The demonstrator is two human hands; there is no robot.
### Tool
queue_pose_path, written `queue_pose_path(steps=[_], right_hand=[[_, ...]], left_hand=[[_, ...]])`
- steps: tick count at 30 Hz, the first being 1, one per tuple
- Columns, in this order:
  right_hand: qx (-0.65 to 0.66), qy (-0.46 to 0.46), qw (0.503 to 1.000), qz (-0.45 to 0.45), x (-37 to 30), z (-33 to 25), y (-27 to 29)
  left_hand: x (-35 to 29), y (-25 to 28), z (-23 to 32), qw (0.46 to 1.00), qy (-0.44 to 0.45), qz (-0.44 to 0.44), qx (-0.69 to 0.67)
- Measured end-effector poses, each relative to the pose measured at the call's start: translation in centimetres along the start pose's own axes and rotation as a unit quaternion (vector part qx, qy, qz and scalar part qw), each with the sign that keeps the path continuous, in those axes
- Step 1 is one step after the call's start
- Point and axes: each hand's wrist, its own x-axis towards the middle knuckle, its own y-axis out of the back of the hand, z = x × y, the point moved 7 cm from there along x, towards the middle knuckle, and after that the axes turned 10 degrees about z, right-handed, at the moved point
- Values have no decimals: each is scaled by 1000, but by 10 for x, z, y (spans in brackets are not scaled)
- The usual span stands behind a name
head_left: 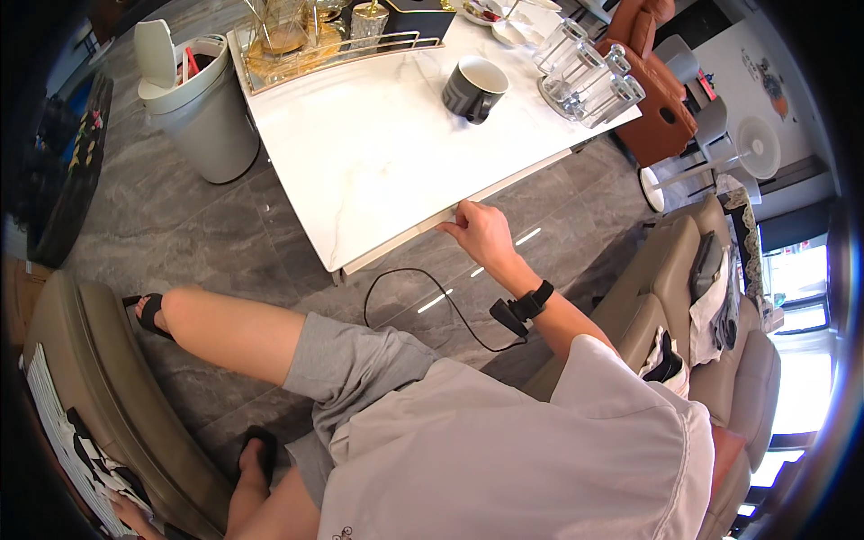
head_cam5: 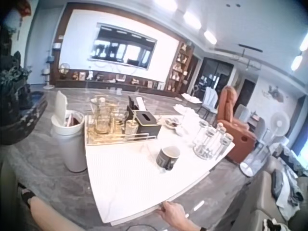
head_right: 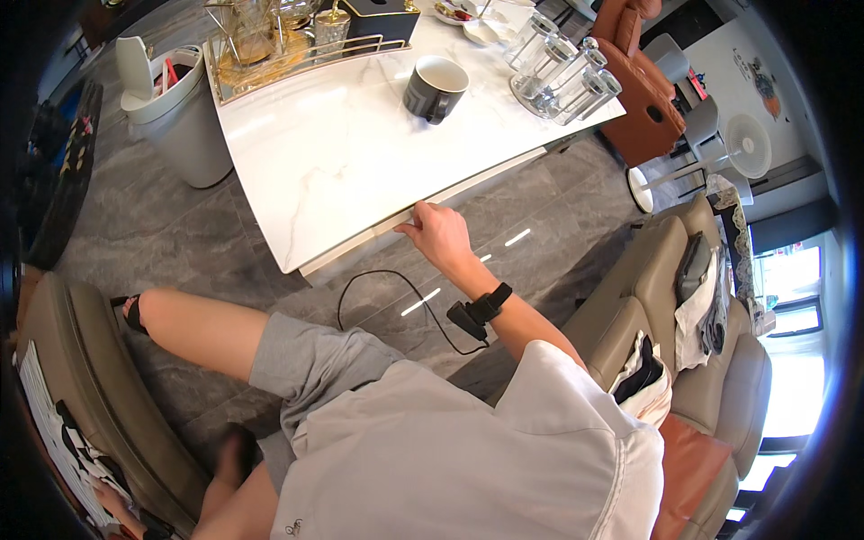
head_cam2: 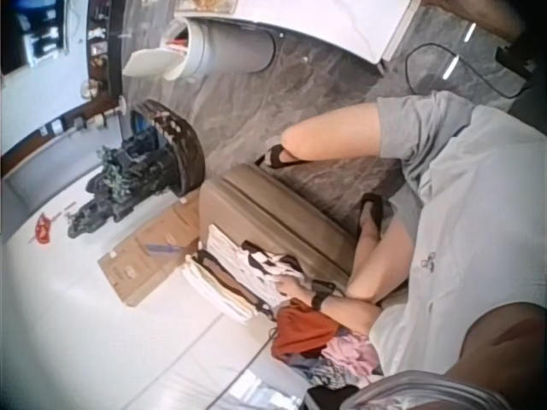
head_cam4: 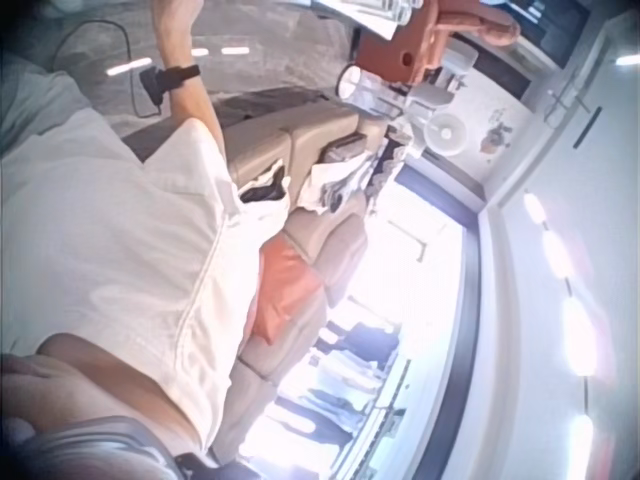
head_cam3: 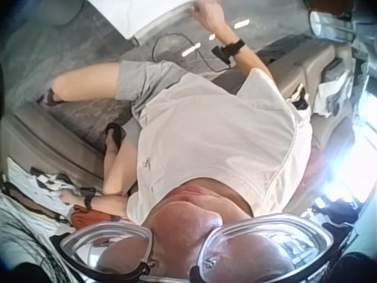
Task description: The person folds a black and white patterned garment and an orange dress by hand on a couch, placing them onto a stack of folded items.
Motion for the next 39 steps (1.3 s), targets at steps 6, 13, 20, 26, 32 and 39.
queue_pose_path(steps=[6,13,20,26,32,39], right_hand=[[-16,0,1000,4,-10,11,-3],[-41,2,999,25,-12,14,2],[-29,97,982,-157,1,-35,-19],[202,163,913,-315,-25,-243,24],[381,482,717,-329,-41,-515,21],[360,561,656,-355,-48,-694,-29]], left_hand=[[-12,-22,30,994,-26,83,-72],[-16,-12,35,988,5,0,-155],[-20,33,-35,966,-123,229,-18],[-125,118,209,953,-114,183,-211],[-191,191,260,923,-135,203,-296],[-190,219,260,948,-33,90,-302]])
